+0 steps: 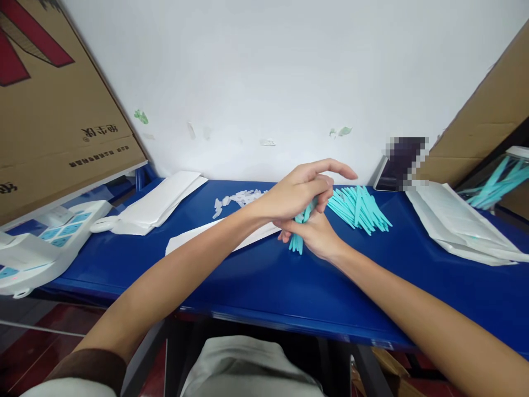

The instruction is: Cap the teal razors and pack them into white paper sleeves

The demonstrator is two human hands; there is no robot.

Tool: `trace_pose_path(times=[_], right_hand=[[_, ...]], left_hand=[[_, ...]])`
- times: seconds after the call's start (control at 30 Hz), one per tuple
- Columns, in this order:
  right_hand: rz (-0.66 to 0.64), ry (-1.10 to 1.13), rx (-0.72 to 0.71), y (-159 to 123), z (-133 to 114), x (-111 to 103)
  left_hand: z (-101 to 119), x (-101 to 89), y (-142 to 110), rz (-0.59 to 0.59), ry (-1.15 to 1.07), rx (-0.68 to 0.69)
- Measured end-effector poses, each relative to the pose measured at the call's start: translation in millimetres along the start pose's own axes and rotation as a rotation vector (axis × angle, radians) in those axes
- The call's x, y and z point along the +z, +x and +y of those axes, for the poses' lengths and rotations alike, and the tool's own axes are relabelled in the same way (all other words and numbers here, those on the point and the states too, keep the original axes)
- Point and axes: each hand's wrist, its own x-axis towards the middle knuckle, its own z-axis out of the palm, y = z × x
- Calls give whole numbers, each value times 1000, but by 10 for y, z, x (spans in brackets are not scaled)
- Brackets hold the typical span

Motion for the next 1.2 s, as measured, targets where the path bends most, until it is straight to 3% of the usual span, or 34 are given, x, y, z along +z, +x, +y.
trace_pose_path(times=[0.1,0.27,0.33,0.5,0.57,0.73,1.0,1.1,1.2], right_hand=[[-26,-54,43,4,-42,-15],[-177,-135,41,-8,-80,9],[-186,-107,24,-8,-99,27],[-169,-129,-45,-3,-130,35],[-122,-176,-68,-7,-126,39],[31,-231,-107,-14,-80,72],[-19,-123,-96,21,35,28],[-51,-105,-80,11,20,26],[-49,-102,-47,4,15,19]], left_hand=[[8,-87,6,-146,83,41],[18,-189,-69,-180,241,2],[33,-223,-85,-215,177,-7],[153,-260,-71,-140,-23,193],[201,-242,-58,-144,27,149],[205,-190,0,-274,265,-122],[176,-143,97,-270,516,-206],[116,-115,131,-203,462,-59],[30,-187,94,28,374,100]])
